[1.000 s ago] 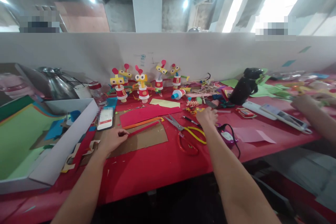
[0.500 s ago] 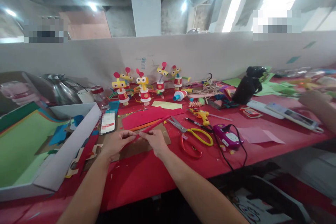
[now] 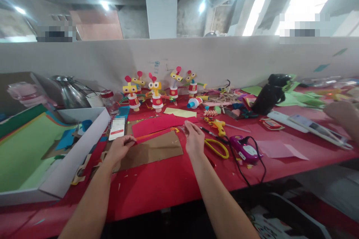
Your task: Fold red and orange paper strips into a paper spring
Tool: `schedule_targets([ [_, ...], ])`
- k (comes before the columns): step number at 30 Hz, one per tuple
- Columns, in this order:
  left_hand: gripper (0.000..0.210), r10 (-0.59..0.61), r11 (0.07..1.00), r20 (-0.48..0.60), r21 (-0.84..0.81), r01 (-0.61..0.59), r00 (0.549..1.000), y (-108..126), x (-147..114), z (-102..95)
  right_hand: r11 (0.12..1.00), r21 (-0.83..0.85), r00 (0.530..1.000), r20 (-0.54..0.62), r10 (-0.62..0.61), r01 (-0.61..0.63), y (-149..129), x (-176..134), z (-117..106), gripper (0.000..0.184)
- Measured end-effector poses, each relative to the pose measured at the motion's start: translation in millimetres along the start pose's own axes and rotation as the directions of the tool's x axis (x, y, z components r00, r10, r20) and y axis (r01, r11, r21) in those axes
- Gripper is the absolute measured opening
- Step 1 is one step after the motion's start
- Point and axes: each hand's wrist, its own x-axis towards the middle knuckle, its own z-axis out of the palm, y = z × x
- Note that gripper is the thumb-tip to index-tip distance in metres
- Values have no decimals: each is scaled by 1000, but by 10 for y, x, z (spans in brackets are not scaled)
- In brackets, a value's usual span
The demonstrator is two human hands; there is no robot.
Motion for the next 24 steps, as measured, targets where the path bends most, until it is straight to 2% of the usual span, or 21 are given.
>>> schedule_targets([
  [2,12,-5,998,-84,59,10,996,-33,8,-4,994,-55,995,3,-96,96,9,-33,-20,21],
  [3,13,9,998,-121,70,0,993,-24,4,15,989,-112,994,59,-88,94,34,-85,-8,20],
  [5,14,61,997,-178,58,-52,982,38,-20,95,964,-266,973,224,50,12,119,-239,60,22],
  [7,16,109,994,-147,16,-108,983,127,-54,208,904,-415,900,349,260,-100,228,-415,166,24],
  [8,17,143,990,-96,-1,-143,985,167,-71,263,876,-466,863,385,326,-123,282,-492,221,25],
  [9,17,168,986,-52,-9,-169,984,200,-86,310,866,-486,843,412,346,-118,329,-554,268,26],
  [11,16,204,978,-11,-37,-204,979,237,-101,367,871,-483,841,433,324,-86,396,-620,327,25],
  [13,16,209,974,-9,-89,-209,978,243,-99,371,882,-466,858,421,296,-76,414,-610,327,25],
  [15,17,191,973,-32,-128,-193,981,233,-86,339,900,-418,885,366,289,-121,389,-542,285,25],
  [17,16,167,978,-64,-116,-174,984,214,-73,295,933,-305,919,278,280,-192,335,-445,227,24],
  [19,14,157,984,-88,-72,-164,984,195,-66,258,966,-153,953,194,234,-206,270,-341,172,24],
  [24,19,127,991,-141,64,-119,982,181,-85,200,992,114,998,3,61,-61,119,-144,60,29],
])
